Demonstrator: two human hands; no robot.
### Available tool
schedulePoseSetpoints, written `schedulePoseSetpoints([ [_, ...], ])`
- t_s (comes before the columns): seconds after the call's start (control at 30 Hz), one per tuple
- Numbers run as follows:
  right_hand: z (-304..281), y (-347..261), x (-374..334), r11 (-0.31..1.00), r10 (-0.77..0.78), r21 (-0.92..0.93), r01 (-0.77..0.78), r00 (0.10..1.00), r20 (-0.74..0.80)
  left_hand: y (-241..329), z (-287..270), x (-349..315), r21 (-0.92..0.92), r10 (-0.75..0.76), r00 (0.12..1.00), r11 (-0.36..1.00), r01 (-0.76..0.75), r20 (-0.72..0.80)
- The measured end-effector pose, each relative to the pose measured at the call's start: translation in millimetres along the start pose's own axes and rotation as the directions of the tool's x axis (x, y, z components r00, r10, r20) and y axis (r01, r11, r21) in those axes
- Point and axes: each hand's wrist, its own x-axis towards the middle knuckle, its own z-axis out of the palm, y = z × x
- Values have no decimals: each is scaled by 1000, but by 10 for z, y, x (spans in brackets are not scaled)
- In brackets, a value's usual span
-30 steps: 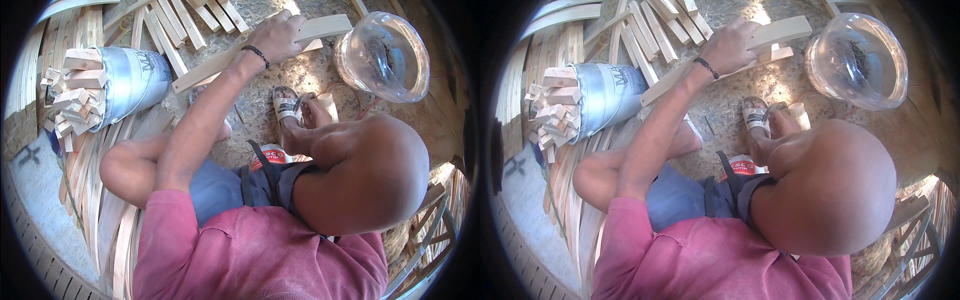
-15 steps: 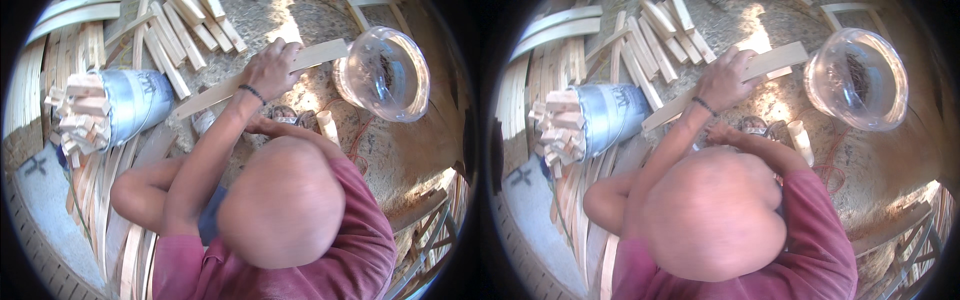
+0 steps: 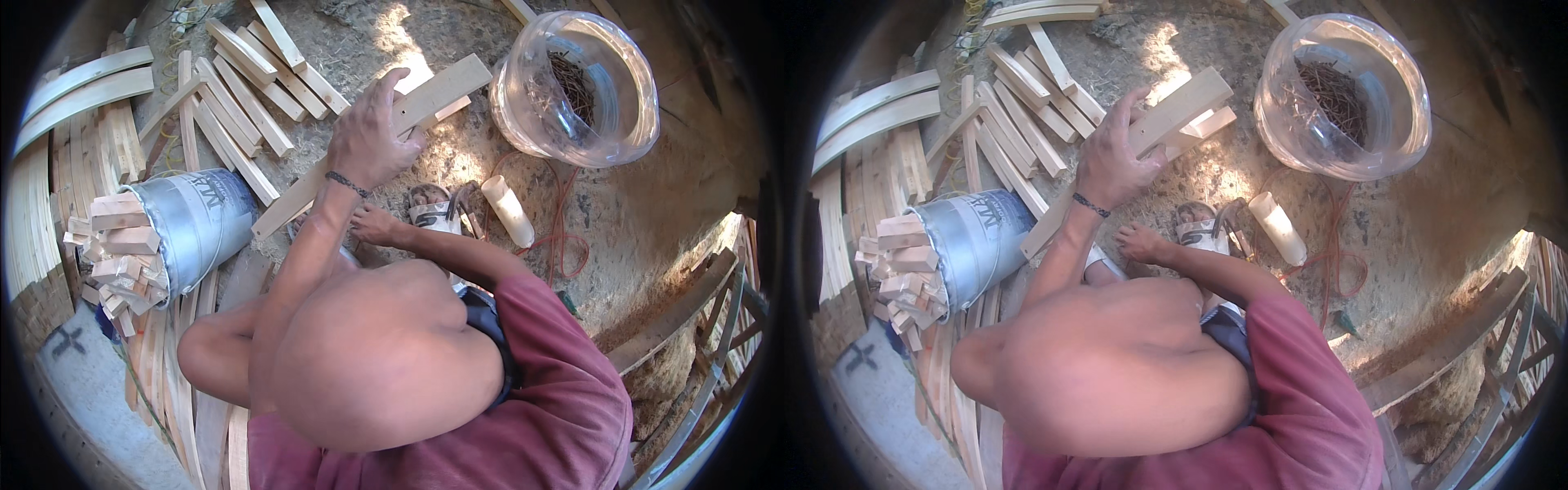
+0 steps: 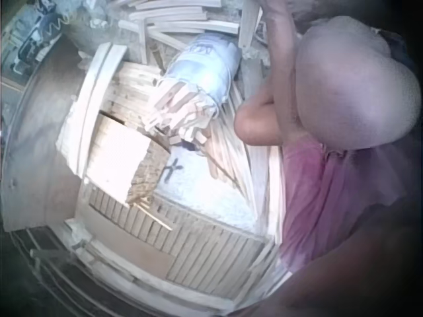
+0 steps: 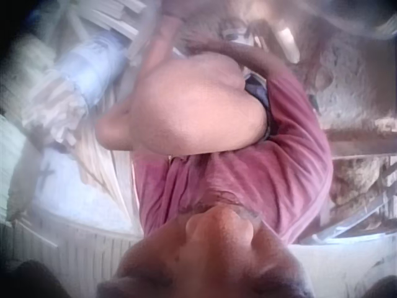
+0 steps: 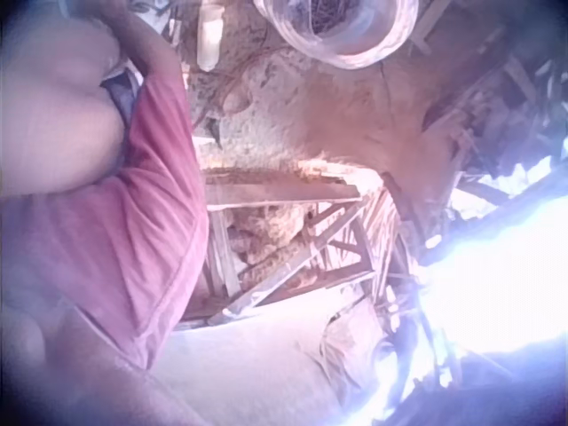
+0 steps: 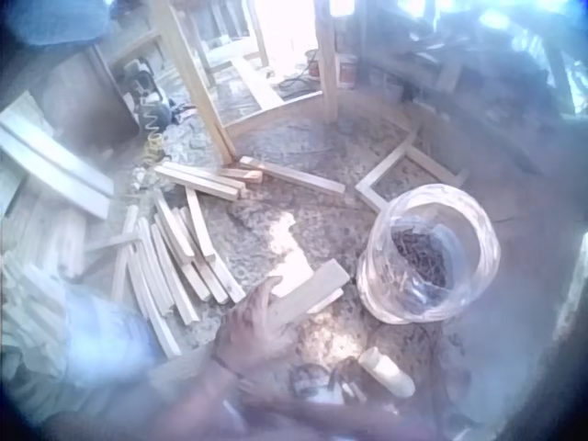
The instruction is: The person assembles a small wooden frame by picking up wood pieces, aligning them, and hammering nails into the joints.
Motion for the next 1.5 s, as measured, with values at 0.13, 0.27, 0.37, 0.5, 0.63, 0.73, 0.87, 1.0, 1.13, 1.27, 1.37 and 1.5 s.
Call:
schedulePoseSetpoints([
  [0.13,-578,121,-298,777,348,486,-399,917,195,25,-82,20,-22,-53,997,998,55,58],
  [0.27,-1125,407,-947,270,675,887,-374,731,103,7,-114,42,-49,-91,988,994,97,126],
  [0.37,-1574,517,-1405,152,762,971,-183,647,3,-75,-7,19,-44,-55,996,997,58,69],
  [0.5,-2404,330,-1717,307,797,950,-64,563,-220,-42,-58,-29,-36,-35,998,999,37,55],
  [0.63,-2894,310,-1887,657,623,749,84,499,-603,28,-61,-19,-33,-32,998,999,34,59],
  [0.73,-3358,214,-1547,868,410,496,28,522,-748,-10,-116,-45,-66,-73,994,995,78,78],
  [0.87,-3454,228,-1208,755,599,648,-102,508,-618,-48,-51,-48,-89,-28,998,996,33,55],
  [1.0,-3460,316,-975,859,486,482,-173,574,-659,-11,-67,-64,-75,-19,999,997,22,41],
  [1.13,-3455,314,-865,842,523,468,-267,616,-590,-7,-105,-48,1,-20,993,1000,20,117],
  [1.27,-3416,369,-833,860,503,424,-283,604,-618,-15,-93,-35,3,-57,985,998,57,160],
  [1.37,-3436,322,-815,850,524,413,-326,605,-600,-53,-66,-24,20,-33,986,999,30,165],
  [1.5,-3287,366,-787,908,416,333,-253,632,-654,-126,11,-59,51,41,995,998,-46,93],
])
